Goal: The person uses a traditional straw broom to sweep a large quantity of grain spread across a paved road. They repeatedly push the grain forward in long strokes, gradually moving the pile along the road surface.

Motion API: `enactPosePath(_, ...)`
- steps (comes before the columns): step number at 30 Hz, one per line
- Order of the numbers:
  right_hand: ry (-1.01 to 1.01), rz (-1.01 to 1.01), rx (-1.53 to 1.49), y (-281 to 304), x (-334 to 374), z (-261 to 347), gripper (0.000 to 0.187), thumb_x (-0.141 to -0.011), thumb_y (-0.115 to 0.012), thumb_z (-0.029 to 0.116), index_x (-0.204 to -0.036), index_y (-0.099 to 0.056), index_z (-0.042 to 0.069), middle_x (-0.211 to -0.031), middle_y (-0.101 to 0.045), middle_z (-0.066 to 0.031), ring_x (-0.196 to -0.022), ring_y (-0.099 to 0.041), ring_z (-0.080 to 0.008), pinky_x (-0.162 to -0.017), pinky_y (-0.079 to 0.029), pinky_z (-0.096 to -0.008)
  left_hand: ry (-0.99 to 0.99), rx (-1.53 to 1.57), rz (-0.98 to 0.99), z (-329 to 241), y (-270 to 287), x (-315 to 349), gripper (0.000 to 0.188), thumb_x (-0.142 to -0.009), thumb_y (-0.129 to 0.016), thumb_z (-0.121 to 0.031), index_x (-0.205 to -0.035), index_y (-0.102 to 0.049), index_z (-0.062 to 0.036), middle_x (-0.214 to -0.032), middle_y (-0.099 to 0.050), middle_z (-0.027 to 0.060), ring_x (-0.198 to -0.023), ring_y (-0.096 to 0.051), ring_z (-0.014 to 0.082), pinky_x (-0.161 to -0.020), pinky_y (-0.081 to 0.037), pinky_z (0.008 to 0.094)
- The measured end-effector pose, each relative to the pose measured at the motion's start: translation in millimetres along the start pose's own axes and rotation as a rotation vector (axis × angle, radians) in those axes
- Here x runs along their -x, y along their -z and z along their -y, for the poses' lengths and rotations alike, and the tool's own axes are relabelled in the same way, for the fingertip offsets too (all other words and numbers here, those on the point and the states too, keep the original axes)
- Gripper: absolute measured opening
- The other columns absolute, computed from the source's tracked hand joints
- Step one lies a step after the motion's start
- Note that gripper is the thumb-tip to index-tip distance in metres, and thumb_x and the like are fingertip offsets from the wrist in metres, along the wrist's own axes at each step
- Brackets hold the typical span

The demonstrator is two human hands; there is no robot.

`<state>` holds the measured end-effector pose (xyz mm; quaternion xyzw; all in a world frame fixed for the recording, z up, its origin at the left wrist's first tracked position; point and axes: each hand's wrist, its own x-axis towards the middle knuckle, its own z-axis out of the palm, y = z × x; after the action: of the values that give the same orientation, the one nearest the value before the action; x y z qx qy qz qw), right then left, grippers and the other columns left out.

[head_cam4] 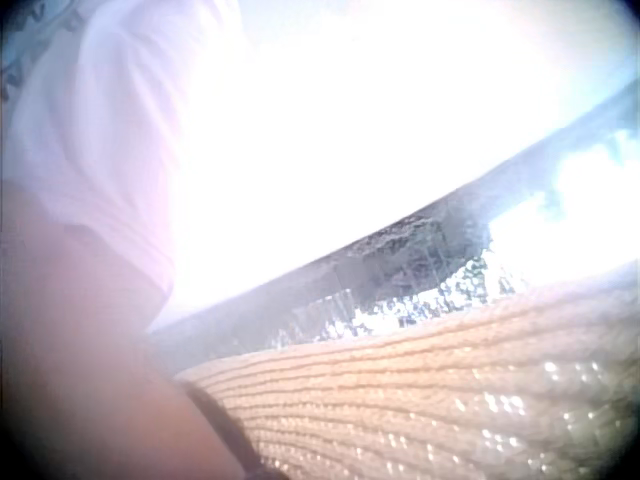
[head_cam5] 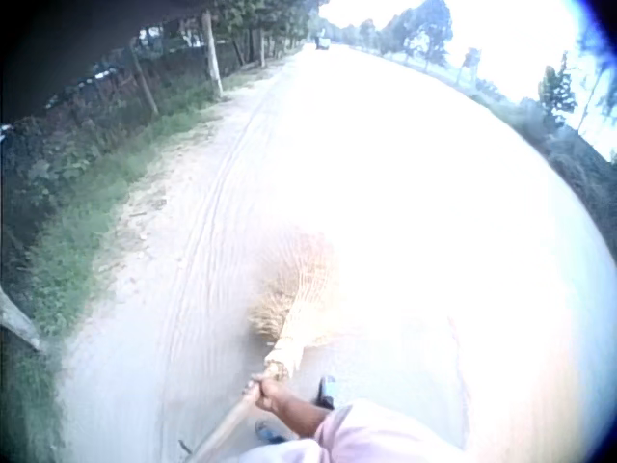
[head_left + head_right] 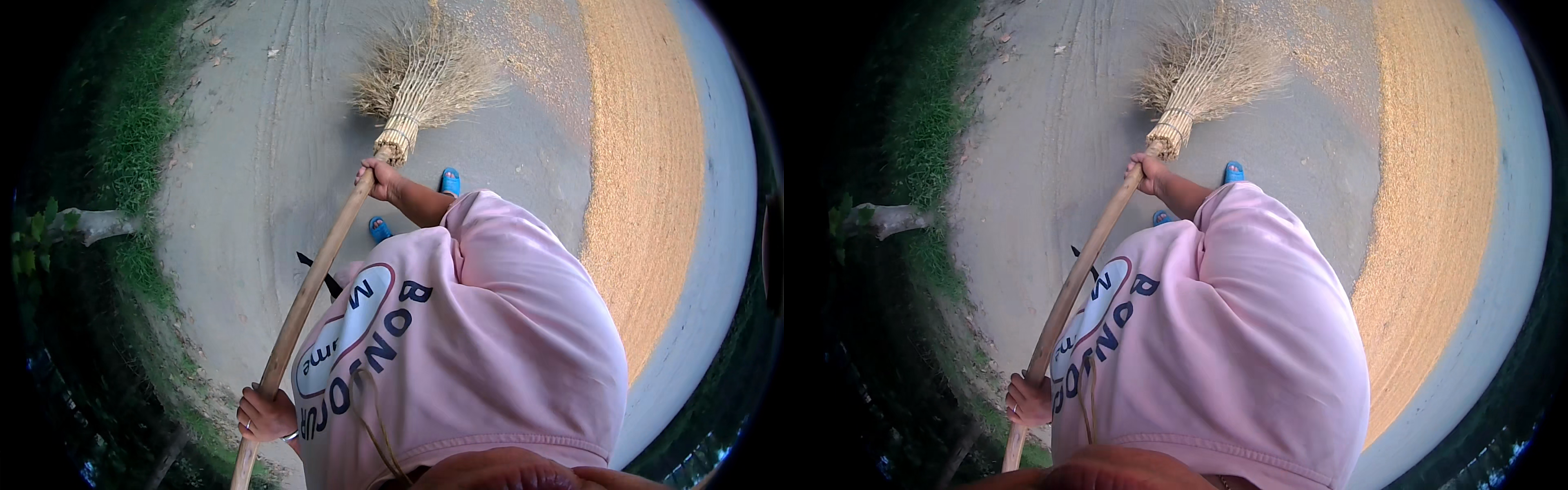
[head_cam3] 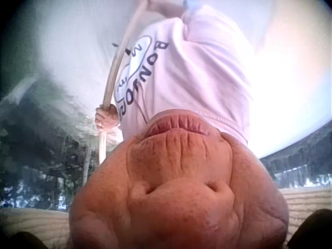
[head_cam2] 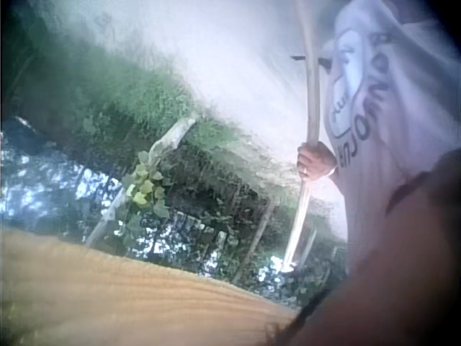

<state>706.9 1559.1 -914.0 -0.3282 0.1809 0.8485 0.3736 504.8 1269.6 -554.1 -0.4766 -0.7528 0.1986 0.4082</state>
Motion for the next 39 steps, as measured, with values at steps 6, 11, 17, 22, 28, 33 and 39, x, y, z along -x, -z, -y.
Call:
enactPosePath(6, 0.339, -0.048, -0.300, 94, 104, 152, 0.011, -0.080, -0.045, 0.014, -0.074, -0.040, 0.006, -0.057, -0.044, -0.0060, -0.053, -0.045, -0.0212, -0.056, -0.045, -0.0352, -0.318, 0.259, -0.309, -122, 44, -93, 0.019, -0.079, -0.051, -0.027, -0.064, -0.045, -0.0173, -0.057, -0.041, -0.0037, -0.061, -0.048, 0.0116, -0.060, -0.031, 0.0267)
enactPosePath(11, 0.560, -0.141, -0.503, 193, 178, 272, 0.012, -0.079, -0.046, 0.015, -0.073, -0.041, 0.006, -0.056, -0.043, -0.0051, -0.051, -0.044, -0.0199, -0.055, -0.044, -0.0347, -0.538, 0.448, -0.503, -266, 115, -149, 0.016, -0.074, -0.053, -0.022, -0.062, -0.044, -0.0169, -0.056, -0.039, -0.0034, -0.057, -0.046, 0.0114, -0.056, -0.030, 0.0260)
enactPosePath(17, 0.731, -0.392, -0.702, 259, 249, 340, 0.012, -0.077, -0.046, 0.014, -0.069, -0.040, 0.007, -0.053, -0.041, -0.0041, -0.049, -0.041, -0.0189, -0.052, -0.042, -0.0344, -0.686, 0.719, -0.472, -399, 146, -195, 0.011, -0.060, -0.052, -0.010, -0.060, -0.042, -0.0150, -0.056, -0.036, -0.0011, -0.055, -0.043, 0.0143, -0.056, -0.029, 0.0280)
enactPosePath(22, 0.762, -0.472, -0.778, 238, 322, 304, 0.021, -0.077, -0.044, 0.016, -0.059, -0.035, 0.010, -0.050, -0.038, -0.0032, -0.047, -0.039, -0.0184, -0.051, -0.041, -0.0334, -0.718, 0.949, -0.295, -381, 150, -205, 0.015, -0.055, -0.054, -0.005, -0.063, -0.043, -0.0131, -0.060, -0.038, 0.0014, -0.061, -0.043, 0.0176, -0.061, -0.030, 0.0309)
enactPosePath(28, 0.785, -0.449, -0.752, 280, 373, 261, 0.026, -0.078, -0.041, 0.021, -0.056, -0.033, 0.010, -0.050, -0.037, -0.0041, -0.048, -0.039, -0.0205, -0.053, -0.041, -0.0351, -0.739, 1.024, -0.286, -372, 153, -169, 0.016, -0.055, -0.053, -0.004, -0.066, -0.044, -0.0124, -0.062, -0.039, 0.0017, -0.064, -0.044, 0.0178, -0.064, -0.031, 0.0312)
enactPosePath(33, 0.790, -0.524, -0.744, 462, 747, 25, 0.028, -0.079, -0.040, 0.025, -0.056, -0.034, 0.010, -0.050, -0.037, -0.0034, -0.050, -0.040, -0.0207, -0.055, -0.041, -0.0354, -0.805, 1.019, -0.271, -129, 349, 153, 0.016, -0.055, -0.053, -0.004, -0.066, -0.044, -0.0123, -0.063, -0.040, 0.0018, -0.065, -0.044, 0.0177, -0.063, -0.032, 0.0318)
enactPosePath(39, 0.737, -0.516, -0.667, 695, 1303, -279, 0.026, -0.079, -0.041, 0.023, -0.058, -0.034, 0.010, -0.050, -0.038, -0.0027, -0.050, -0.040, -0.0193, -0.057, -0.042, -0.0343, -0.730, 1.059, -0.244, 256, 655, 650, 0.016, -0.055, -0.054, -0.005, -0.066, -0.044, -0.0115, -0.064, -0.040, 0.0024, -0.066, -0.044, 0.0180, -0.065, -0.033, 0.0318)
